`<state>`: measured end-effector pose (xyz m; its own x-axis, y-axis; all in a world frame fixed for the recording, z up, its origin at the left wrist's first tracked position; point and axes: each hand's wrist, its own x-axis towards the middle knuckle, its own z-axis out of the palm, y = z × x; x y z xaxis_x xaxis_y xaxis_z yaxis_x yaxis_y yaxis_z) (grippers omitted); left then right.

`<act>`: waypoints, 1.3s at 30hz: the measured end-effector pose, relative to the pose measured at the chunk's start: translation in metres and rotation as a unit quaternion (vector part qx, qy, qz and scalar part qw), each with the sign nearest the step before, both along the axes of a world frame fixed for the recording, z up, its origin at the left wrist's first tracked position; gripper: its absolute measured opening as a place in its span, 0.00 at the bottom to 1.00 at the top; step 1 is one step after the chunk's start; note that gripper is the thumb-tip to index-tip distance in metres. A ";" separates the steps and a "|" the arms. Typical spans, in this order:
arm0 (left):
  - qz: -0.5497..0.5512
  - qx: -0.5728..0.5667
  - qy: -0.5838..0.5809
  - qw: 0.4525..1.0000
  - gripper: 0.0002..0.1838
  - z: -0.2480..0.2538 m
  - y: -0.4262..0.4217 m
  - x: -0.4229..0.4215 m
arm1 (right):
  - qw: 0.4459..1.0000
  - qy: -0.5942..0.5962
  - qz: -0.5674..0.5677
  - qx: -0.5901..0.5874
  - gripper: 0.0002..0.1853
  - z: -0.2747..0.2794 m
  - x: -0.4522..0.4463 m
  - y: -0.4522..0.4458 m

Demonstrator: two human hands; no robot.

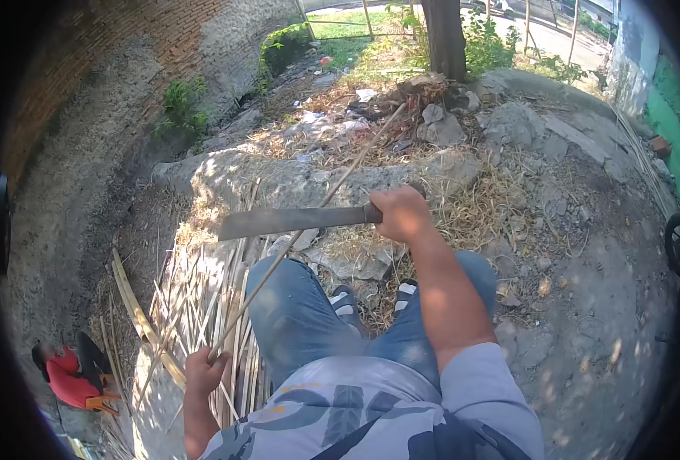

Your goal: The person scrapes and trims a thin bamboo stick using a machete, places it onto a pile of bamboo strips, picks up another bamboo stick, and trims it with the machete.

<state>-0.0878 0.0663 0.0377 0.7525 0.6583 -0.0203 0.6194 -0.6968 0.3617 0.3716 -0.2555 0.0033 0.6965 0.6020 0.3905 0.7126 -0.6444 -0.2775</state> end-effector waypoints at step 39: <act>-0.016 -0.221 -0.121 0.968 0.24 -0.023 -0.048 0.052 | 0.965 0.037 0.052 0.252 0.11 0.066 -0.056 0.048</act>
